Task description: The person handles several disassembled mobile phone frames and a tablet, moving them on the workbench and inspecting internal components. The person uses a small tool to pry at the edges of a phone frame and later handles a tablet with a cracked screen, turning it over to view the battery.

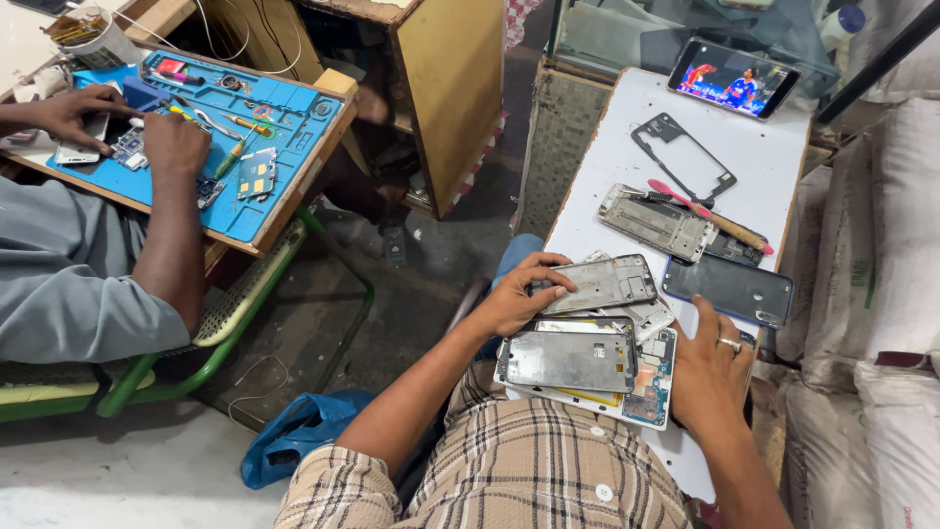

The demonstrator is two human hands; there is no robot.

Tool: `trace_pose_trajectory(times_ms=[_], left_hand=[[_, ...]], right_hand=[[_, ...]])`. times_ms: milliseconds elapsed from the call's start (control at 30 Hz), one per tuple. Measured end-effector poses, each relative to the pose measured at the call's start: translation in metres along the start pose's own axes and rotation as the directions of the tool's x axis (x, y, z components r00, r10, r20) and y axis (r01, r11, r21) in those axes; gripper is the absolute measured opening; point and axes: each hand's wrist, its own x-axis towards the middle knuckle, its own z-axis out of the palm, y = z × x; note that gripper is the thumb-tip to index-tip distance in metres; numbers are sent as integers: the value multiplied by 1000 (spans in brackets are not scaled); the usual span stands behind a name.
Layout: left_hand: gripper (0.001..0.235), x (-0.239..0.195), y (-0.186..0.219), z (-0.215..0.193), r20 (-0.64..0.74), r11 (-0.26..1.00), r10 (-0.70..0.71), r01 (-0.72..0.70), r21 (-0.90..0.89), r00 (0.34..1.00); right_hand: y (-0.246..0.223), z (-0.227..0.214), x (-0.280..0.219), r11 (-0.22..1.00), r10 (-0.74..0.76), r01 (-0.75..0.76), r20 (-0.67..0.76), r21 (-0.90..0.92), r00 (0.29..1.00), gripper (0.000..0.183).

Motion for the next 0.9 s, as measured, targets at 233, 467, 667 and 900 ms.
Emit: trace_pose_trajectory(times_ms=[233,467,667,900], left_hand=[[13,3,-2,-4,-15,990,138,-138,41,990],[16,6,-12,-2,-7,978,155,-153,143,988],[14,1,-2,-2,3,997,42,-42,67,999],[13,5,6,-5,23,998,52,-53,30,998]], right_hand=[[2,-15,18,996,14,11,-275,88,961,69],[36,-13,47,962,38,71,-383,265,923,50],[35,-22,69,963,37,81,-424,256,905,48],[33,-24,46,914,36,155,-458,374,888,27]])
